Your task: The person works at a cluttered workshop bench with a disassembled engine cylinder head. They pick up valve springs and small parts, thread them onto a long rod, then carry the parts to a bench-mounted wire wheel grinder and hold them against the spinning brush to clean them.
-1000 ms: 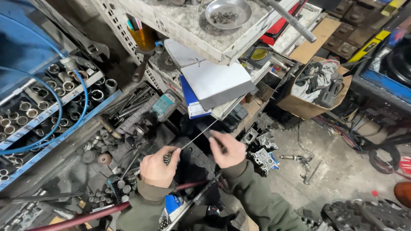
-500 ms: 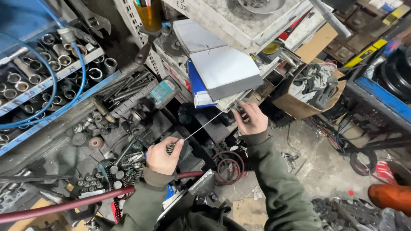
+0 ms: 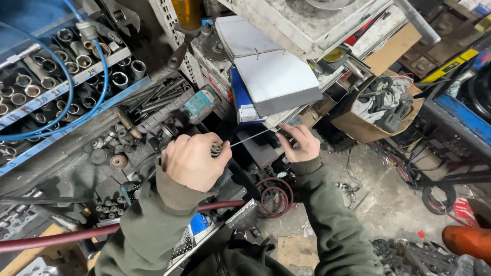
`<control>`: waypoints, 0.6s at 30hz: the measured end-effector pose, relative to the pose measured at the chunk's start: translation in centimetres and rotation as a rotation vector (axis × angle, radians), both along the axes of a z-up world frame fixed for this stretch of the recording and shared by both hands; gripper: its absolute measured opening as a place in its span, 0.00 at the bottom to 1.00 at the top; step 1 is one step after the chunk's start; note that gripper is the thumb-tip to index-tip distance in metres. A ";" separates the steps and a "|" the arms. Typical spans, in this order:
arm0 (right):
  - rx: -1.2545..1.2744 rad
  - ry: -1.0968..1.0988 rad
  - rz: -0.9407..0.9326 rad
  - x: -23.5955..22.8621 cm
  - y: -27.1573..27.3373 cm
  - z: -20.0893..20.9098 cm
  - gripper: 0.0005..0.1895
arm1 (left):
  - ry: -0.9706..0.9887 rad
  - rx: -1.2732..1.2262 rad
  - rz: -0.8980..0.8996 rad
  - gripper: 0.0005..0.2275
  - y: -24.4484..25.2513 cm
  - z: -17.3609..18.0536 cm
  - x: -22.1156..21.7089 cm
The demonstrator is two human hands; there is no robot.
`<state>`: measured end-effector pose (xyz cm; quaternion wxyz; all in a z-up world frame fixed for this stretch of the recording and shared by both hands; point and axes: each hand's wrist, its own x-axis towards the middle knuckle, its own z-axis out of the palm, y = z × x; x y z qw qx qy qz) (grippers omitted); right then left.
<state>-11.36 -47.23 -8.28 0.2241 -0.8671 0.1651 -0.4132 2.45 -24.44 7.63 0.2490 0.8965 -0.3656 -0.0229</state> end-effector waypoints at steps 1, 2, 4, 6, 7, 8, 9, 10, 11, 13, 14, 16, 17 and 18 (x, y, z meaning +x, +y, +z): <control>0.002 0.000 -0.003 0.0 -0.1 0.1 0.15 | 0.000 0.002 -0.003 0.11 -0.1 0.3 0.1; 0.008 -0.008 0.014 0.0 -0.1 0.2 0.15 | -0.015 0.017 -0.034 0.12 -0.1 0.5 0.2; 0.014 -0.020 0.026 0.1 -0.2 0.2 0.14 | -0.033 0.030 -0.069 0.12 -0.3 0.9 0.3; -0.055 -0.071 0.031 0.2 -0.3 -0.1 0.14 | -0.010 0.051 -0.047 0.12 -0.7 1.2 0.3; -0.055 -0.070 0.028 0.1 -0.3 0.0 0.14 | -0.009 0.052 -0.050 0.12 -0.9 0.8 0.5; 0.006 -0.053 0.026 0.1 -0.3 0.2 0.15 | -0.003 0.037 -0.047 0.12 -1.1 0.5 0.7; 0.066 -0.035 0.025 0.2 -0.3 0.3 0.16 | 0.003 0.022 -0.045 0.13 -1.3 0.2 0.9; 0.065 -0.037 0.027 0.2 -0.5 0.1 0.16 | 0.001 0.021 -0.042 0.13 -0.9 -0.8 1.5; 0.044 -0.037 0.019 0.2 -0.6 0.0 0.15 | 0.029 -0.014 -0.059 0.13 -0.5 -1.8 2.0; 0.026 -0.032 -0.003 0.1 -1.0 0.1 0.15 | 0.061 -0.046 -0.089 0.13 -0.1 -3.4 3.0; 0.025 -0.029 0.000 0.0 -1.1 0.3 0.15 | 0.106 -0.039 -0.088 0.14 0.2 -4.1 3.5; 0.023 -0.022 0.002 -0.1 -1.3 0.4 0.15 | 0.155 -0.032 -0.090 0.14 0.7 -5.4 4.0; -0.012 -0.041 0.025 -0.1 -1.4 0.5 0.15 | 0.209 -0.029 -0.081 0.14 0.8 -5.9 4.2; -0.050 -0.062 0.056 0.1 -1.5 0.5 0.15 | 0.259 -0.029 -0.067 0.14 1.0 -6.3 4.4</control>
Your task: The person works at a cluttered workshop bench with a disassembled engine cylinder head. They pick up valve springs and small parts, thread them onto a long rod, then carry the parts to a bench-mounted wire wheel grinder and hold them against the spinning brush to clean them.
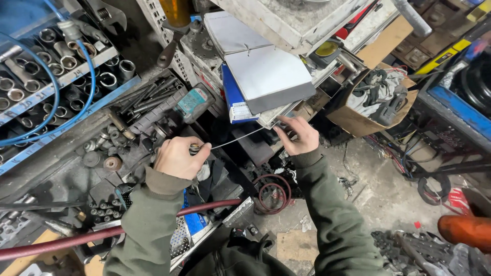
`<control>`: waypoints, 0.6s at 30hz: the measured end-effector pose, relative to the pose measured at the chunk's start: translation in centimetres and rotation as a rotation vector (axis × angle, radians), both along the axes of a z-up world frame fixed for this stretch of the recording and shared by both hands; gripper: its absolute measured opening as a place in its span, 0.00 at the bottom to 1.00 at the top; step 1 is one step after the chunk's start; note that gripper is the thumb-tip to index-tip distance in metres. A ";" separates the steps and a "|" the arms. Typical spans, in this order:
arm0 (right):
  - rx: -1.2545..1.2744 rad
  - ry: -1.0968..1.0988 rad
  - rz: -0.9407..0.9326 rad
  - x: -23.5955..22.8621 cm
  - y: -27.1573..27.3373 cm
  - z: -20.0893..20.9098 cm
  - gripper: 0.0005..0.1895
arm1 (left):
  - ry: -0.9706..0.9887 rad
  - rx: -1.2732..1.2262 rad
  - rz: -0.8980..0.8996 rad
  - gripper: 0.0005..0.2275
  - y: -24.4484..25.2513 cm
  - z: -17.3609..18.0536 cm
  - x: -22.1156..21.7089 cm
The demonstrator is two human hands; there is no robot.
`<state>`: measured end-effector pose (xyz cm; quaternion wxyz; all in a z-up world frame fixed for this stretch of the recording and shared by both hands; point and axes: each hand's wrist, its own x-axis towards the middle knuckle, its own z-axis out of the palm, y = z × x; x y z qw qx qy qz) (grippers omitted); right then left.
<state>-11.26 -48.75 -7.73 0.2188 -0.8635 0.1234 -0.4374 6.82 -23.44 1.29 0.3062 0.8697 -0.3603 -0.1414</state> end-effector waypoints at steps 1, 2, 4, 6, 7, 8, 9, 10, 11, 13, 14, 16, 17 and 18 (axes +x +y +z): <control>-0.003 0.002 0.005 -0.1 -0.3 0.2 0.15 | 0.002 -0.003 0.005 0.14 0.0 -0.4 0.1; -0.020 0.025 0.011 0.0 -0.5 0.3 0.14 | 0.031 -0.014 -0.002 0.14 0.1 -0.9 0.2; -0.041 0.049 0.020 0.0 -1.0 0.5 0.14 | 0.060 -0.028 -0.007 0.15 0.2 -2.0 0.6; -0.164 0.110 0.028 -0.2 -1.8 0.4 0.15 | 0.037 -0.066 -0.053 0.15 0.3 -3.4 1.2; -0.165 0.112 0.028 -0.2 -1.9 0.9 0.15 | 0.040 -0.067 -0.053 0.15 0.4 -4.0 1.3; -0.230 0.139 0.041 -0.2 -2.1 1.4 0.13 | 0.028 -0.088 -0.055 0.15 0.5 -4.5 1.4; -0.295 0.167 0.053 -0.2 -2.3 1.9 0.12 | 0.016 -0.110 -0.057 0.15 0.5 -5.1 1.5; -0.296 0.169 0.053 -0.1 -2.7 2.3 0.12 | 0.018 -0.111 -0.057 0.15 0.5 -4.9 1.5; -0.398 0.218 0.082 0.0 -3.2 2.7 0.11 | 0.105 -0.095 -0.048 0.15 0.4 -4.7 1.5; -0.499 0.268 0.114 0.2 -4.0 3.7 0.10 | 0.193 -0.079 -0.036 0.15 0.5 -4.7 1.4; -0.553 0.311 0.186 0.4 -4.3 4.2 0.09 | 0.194 -0.111 -0.035 0.15 0.6 -4.9 1.4; -0.605 0.354 0.258 0.9 -5.0 5.1 0.08 | 0.195 -0.142 -0.035 0.14 0.7 -4.8 1.3; -0.649 0.419 0.322 1.2 -5.4 5.4 0.08 | 0.216 -0.156 -0.034 0.14 0.7 -4.5 1.2; -0.692 0.485 0.379 1.4 -5.8 5.8 0.08 | 0.234 -0.171 -0.039 0.13 0.6 -4.2 1.2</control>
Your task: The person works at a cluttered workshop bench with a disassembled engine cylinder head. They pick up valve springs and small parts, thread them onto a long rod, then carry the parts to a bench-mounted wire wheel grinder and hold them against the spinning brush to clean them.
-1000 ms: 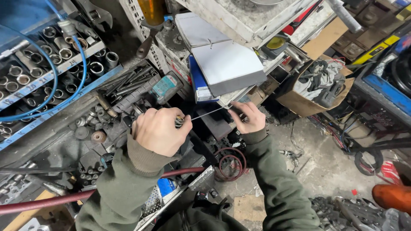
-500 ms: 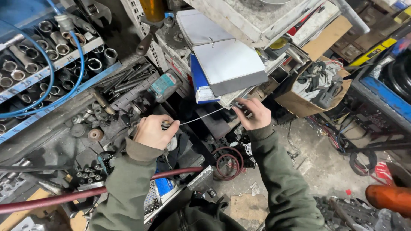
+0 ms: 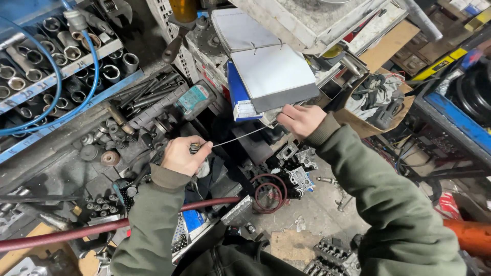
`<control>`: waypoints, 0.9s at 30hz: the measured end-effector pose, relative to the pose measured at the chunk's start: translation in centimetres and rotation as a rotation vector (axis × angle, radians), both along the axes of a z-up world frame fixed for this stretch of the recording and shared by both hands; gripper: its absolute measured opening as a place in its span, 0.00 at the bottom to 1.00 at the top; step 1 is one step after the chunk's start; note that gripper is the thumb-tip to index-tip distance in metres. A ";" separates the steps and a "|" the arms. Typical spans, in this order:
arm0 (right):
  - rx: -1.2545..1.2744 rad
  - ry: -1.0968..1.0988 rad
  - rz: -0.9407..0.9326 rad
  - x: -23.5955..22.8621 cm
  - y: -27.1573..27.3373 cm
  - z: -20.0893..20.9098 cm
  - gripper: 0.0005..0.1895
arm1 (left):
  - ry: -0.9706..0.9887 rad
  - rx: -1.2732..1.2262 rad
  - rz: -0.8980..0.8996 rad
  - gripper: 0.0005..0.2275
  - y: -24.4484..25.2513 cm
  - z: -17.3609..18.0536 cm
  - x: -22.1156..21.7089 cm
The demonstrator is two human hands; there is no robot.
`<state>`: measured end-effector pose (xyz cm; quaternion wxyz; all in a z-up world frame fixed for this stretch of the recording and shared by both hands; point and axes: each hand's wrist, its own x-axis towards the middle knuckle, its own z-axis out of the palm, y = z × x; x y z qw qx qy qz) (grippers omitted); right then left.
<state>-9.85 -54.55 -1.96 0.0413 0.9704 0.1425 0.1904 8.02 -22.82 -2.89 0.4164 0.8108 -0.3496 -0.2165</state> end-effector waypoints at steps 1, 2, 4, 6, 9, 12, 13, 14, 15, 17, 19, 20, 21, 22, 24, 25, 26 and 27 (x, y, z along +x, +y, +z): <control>-0.002 -0.002 -0.007 -0.1 -0.2 -0.1 0.08 | -0.002 -0.002 -0.007 0.13 0.1 -0.2 -0.2; -0.063 0.019 0.003 0.1 -0.5 0.0 0.08 | 0.008 -0.025 -0.011 0.12 0.0 -0.3 -0.1; -0.129 0.038 0.019 0.2 -0.6 0.7 0.09 | 0.017 -0.052 -0.009 0.11 -0.5 -1.1 -0.2; -0.125 -0.006 -0.023 0.1 0.0 1.7 0.08 | 0.118 -0.099 -0.037 0.10 -1.1 -2.5 -0.5; -0.106 -0.040 -0.029 0.0 -0.5 0.9 0.08 | 0.186 -0.118 -0.006 0.11 -1.6 -5.1 -0.7; -0.067 -0.099 -0.004 -0.2 -0.1 0.7 0.08 | 0.175 -0.144 0.032 0.11 -2.2 -5.3 -1.1; -0.065 -0.092 -0.002 -0.4 0.1 0.7 0.08 | 0.182 -0.142 0.035 0.11 -2.5 -5.4 -1.6; -0.054 -0.098 -0.009 -0.3 0.2 0.8 0.09 | 0.173 -0.162 0.029 0.10 -2.9 -5.4 -1.6; -0.043 -0.104 -0.016 -0.2 0.3 0.9 0.10 | 0.164 -0.182 0.023 0.10 -3.3 -5.2 -1.7; -0.045 -0.105 -0.015 -0.3 0.0 0.7 0.10 | 0.128 -0.196 0.042 0.10 -3.5 -5.5 -2.1; -0.047 -0.110 -0.020 -0.3 -0.1 0.6 0.09 | 0.088 -0.208 0.055 0.10 -3.8 -5.6 -2.2; -0.045 -0.107 -0.028 -0.4 -0.1 0.6 0.09 | 0.064 -0.209 0.063 0.10 -3.7 -5.7 -2.3; -0.044 -0.104 -0.037 -0.5 0.0 0.5 0.09 | 0.039 -0.209 0.070 0.10 -3.7 -5.9 -2.4; -0.042 -0.102 -0.038 -0.6 -0.1 0.3 0.09 | 0.040 -0.208 0.070 0.10 -3.8 -5.4 -2.5; -0.013 -0.089 -0.090 -0.5 -0.1 0.1 0.09 | 0.086 -0.184 0.134 0.10 -4.1 -4.4 -2.6; -0.012 -0.088 -0.088 -0.5 0.0 0.2 0.09 | 0.087 -0.183 0.137 0.10 -4.1 -4.4 -2.6; 0.004 -0.093 -0.109 -0.5 0.1 0.3 0.09 | 0.077 -0.203 0.115 0.10 -4.1 -4.4 -2.5; 0.021 -0.099 -0.130 -0.4 0.2 0.4 0.09 | 0.067 -0.224 0.093 0.10 -4.2 -4.4 -2.5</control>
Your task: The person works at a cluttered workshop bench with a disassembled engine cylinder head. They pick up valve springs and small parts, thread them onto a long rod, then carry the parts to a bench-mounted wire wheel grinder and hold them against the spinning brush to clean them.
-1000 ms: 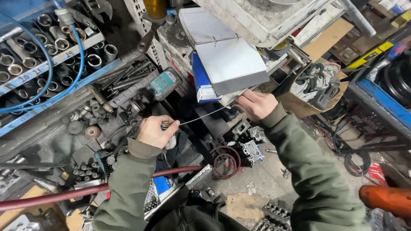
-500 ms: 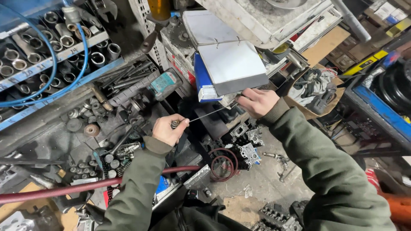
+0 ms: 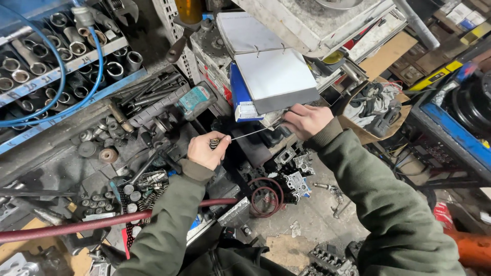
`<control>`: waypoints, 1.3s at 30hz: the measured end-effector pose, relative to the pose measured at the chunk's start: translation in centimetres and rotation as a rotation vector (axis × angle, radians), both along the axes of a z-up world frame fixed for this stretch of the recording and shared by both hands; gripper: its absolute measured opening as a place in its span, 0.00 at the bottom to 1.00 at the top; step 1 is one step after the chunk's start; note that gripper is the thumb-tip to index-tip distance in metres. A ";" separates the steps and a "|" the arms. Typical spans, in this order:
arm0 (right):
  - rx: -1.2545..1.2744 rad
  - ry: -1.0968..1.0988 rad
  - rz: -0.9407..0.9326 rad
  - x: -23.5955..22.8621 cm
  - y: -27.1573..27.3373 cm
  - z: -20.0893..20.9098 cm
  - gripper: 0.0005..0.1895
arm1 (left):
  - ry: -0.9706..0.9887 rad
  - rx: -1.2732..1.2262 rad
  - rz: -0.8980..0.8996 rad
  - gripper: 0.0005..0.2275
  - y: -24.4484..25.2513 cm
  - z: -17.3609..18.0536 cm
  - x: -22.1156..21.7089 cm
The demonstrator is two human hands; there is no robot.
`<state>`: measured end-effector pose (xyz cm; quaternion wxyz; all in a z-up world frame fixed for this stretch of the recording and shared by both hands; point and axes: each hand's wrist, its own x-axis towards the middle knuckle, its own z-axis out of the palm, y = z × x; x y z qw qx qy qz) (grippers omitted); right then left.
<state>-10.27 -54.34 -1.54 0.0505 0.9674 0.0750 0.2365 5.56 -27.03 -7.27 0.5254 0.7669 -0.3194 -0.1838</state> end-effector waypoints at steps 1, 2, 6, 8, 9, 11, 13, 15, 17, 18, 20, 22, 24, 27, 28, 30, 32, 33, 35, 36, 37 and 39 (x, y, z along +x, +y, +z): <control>0.000 0.000 -0.001 0.0 0.1 -0.2 0.09 | 0.000 0.000 -0.001 0.10 0.1 0.3 -0.2; 0.015 0.002 -0.038 0.0 0.1 -0.4 0.08 | 0.070 0.005 -0.011 0.10 0.1 0.5 -0.4; 0.015 0.115 -0.186 0.2 0.4 -0.7 0.08 | 0.075 -0.012 -0.028 0.09 0.1 1.3 -1.4; 0.015 0.113 -0.186 0.1 0.6 -0.8 0.08 | -0.026 -0.033 -0.032 0.09 0.4 1.4 -1.9; 0.010 0.106 -0.187 0.1 0.5 -0.7 0.08 | -0.131 -0.061 -0.037 0.09 0.3 1.6 -1.9; 0.035 0.062 -0.180 0.0 0.7 -0.5 0.08 | -0.208 -0.037 -0.014 0.09 0.3 2.4 -2.3; 0.065 0.029 -0.161 -0.2 0.7 -0.4 0.08 | -0.274 -0.007 0.020 0.08 0.1 3.9 -2.6; 0.084 0.025 -0.171 -0.3 0.9 -0.5 0.09 | -0.348 0.076 0.019 0.09 0.1 6.4 -2.7; 0.086 0.022 -0.154 -0.2 0.9 -0.9 0.09 | -0.412 0.118 0.023 0.09 0.2 7.9 -2.2; 0.080 0.013 -0.151 -0.1 0.6 -0.9 0.08 | -0.480 0.150 0.015 0.10 -0.1 8.8 -1.8; 0.058 0.014 -0.161 0.0 0.5 -0.8 0.08 | -0.473 0.154 -0.031 0.09 0.0 10.9 -1.3; 0.045 0.026 -0.173 -0.2 0.6 -0.9 0.08 | -0.457 0.166 -0.082 0.09 0.4 12.5 -1.2; 0.073 0.032 -0.152 -0.5 0.7 -0.9 0.08 | -0.535 0.230 -0.080 0.09 1.1 13.8 -1.3; 0.088 -0.006 -0.101 -0.5 0.4 -1.3 0.08 | -0.690 0.287 -0.046 0.09 2.1 15.3 -1.3; 0.089 0.001 -0.096 -0.7 0.3 -1.2 0.08 | -0.682 0.290 -0.043 0.09 2.2 15.6 -1.1; 0.089 -0.036 -0.097 -0.7 0.5 -1.1 0.08 | -0.803 0.203 -0.120 0.09 2.6 16.3 -0.8; 0.096 -0.045 -0.078 -0.6 0.5 -1.1 0.07 | -0.828 0.245 -0.134 0.09 2.3 16.3 -0.9; 0.108 -0.053 -0.075 -0.7 0.5 -1.2 0.07 | -0.854 0.286 -0.166 0.09 2.0 16.4 -1.0; 0.098 -0.050 -0.091 -0.4 0.3 -1.4 0.07 | -0.870 0.242 -0.190 0.09 1.7 15.1 -0.8; 0.089 -0.043 -0.111 -0.6 0.2 -1.5 0.07 | -0.883 0.196 -0.219 0.08 1.5 14.4 -0.8; 0.089 -0.044 -0.115 -0.7 0.3 -1.5 0.07 | -0.884 0.194 -0.223 0.08 1.5 14.2 -1.2; 0.090 -0.014 -0.109 -0.5 0.0 -1.2 0.07 | -0.902 0.158 -0.199 0.07 1.2 14.1 -1.6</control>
